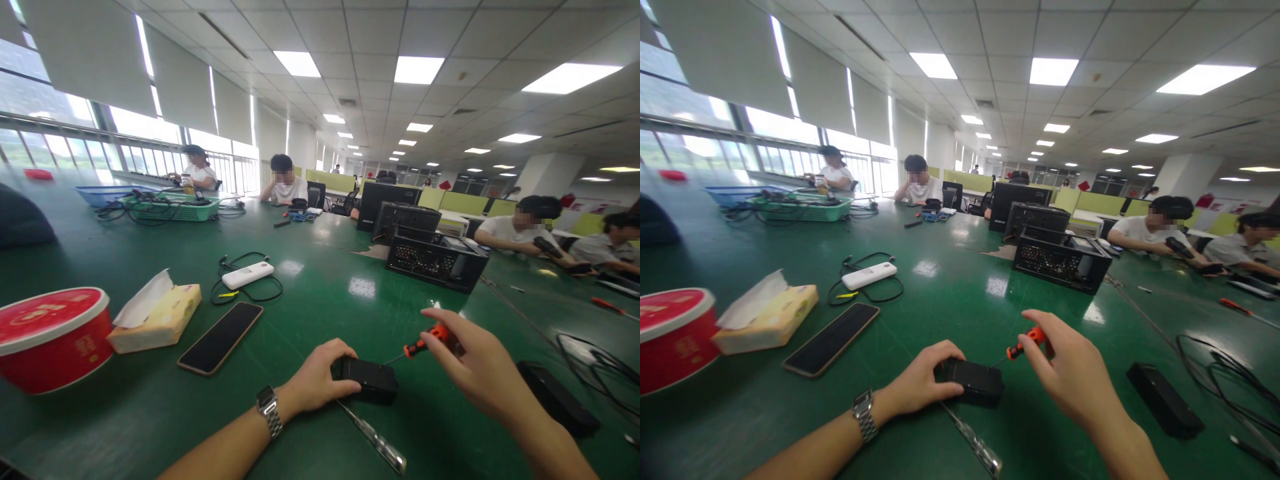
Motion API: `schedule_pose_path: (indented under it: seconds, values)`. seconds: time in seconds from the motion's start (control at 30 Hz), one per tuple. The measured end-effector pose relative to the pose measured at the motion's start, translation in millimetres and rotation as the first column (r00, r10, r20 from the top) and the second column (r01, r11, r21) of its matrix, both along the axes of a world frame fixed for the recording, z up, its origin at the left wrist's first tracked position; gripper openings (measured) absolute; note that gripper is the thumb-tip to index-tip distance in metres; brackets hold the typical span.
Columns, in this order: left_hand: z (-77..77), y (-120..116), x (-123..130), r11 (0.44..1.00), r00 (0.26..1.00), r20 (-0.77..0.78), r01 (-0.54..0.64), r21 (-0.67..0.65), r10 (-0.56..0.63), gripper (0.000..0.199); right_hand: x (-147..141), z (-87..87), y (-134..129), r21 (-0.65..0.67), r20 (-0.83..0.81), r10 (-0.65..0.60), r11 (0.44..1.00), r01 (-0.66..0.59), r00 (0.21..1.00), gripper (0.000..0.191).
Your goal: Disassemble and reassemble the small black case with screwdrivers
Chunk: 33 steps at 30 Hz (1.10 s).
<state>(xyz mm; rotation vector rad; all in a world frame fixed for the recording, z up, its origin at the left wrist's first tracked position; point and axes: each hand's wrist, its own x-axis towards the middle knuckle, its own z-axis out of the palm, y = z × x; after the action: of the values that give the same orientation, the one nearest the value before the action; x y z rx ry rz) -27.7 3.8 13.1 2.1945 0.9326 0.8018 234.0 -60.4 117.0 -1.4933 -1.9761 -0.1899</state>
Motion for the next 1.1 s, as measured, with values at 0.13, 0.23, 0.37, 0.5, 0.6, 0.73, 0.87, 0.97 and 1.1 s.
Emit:
schedule_pose_path:
  seconds: [0.13, 0.23, 0.37, 0.5, 0.6, 0.73, 0.87, 0.97, 1.1]
  values:
    - [-0.2, 0.0, -0.3, 1.000, 1.000, 0.008, 0.007, 0.004, -0.007, 0.037, -0.4, 1.0, -1.2, -0.027, -0.019, 0.035, 0.999, -0.036, 0.999, 0.031]
    - [-1.5, 0.5, -0.5, 1.000, 1.000, 0.006, 0.008, 0.008, -0.008, 0.037, -2.1, 0.1, -1.9, -0.011, -0.012, -0.001, 1.000, 0.001, 1.000, 0.030]
    - [-1.0, 0.7, -0.4, 1.000, 1.000, 0.010, 0.009, 0.015, -0.009, 0.038, -2.0, -1.3, -0.6, -0.007, 0.000, 0.028, 1.000, -0.028, 1.000, 0.032]
    - [-0.6, 0.5, -0.5, 1.000, 1.000, 0.000, 0.009, 0.016, -0.009, 0.038, -0.5, -2.0, 0.8, 0.001, 0.041, 0.005, 1.000, -0.005, 0.999, 0.030]
    - [-1.6, 0.7, -0.5, 1.000, 1.000, 0.003, 0.009, 0.018, -0.009, 0.037, -1.1, -1.3, 0.5, 0.041, 0.028, 0.020, 0.999, -0.021, 0.999, 0.032]
    - [-1.7, 0.6, -0.4, 1.000, 1.000, -0.002, 0.009, 0.018, -0.009, 0.036, -2.1, -0.7, -0.5, 0.004, 0.031, 0.021, 1.000, -0.022, 0.999, 0.030]
    - [-0.3, 0.2, -0.3, 1.000, 1.000, -0.004, 0.002, 0.010, -0.002, 0.036, -3.9, -1.5, -1.2, 0.026, 0.004, 0.016, 1.000, -0.017, 1.000, 0.033]
    - [-0.2, -0.1, -0.4, 1.000, 1.000, 0.012, 0.009, 0.009, -0.009, 0.037, -4.5, -1.6, -1.9, 0.009, -0.002, -0.003, 1.000, 0.003, 1.000, 0.032]
    - [-0.5, -0.6, -0.5, 1.000, 1.000, 0.007, 0.001, 0.007, -0.001, 0.036, -4.6, -0.4, -2.5, 0.011, -0.007, -0.033, 0.999, 0.033, 0.999, 0.032]
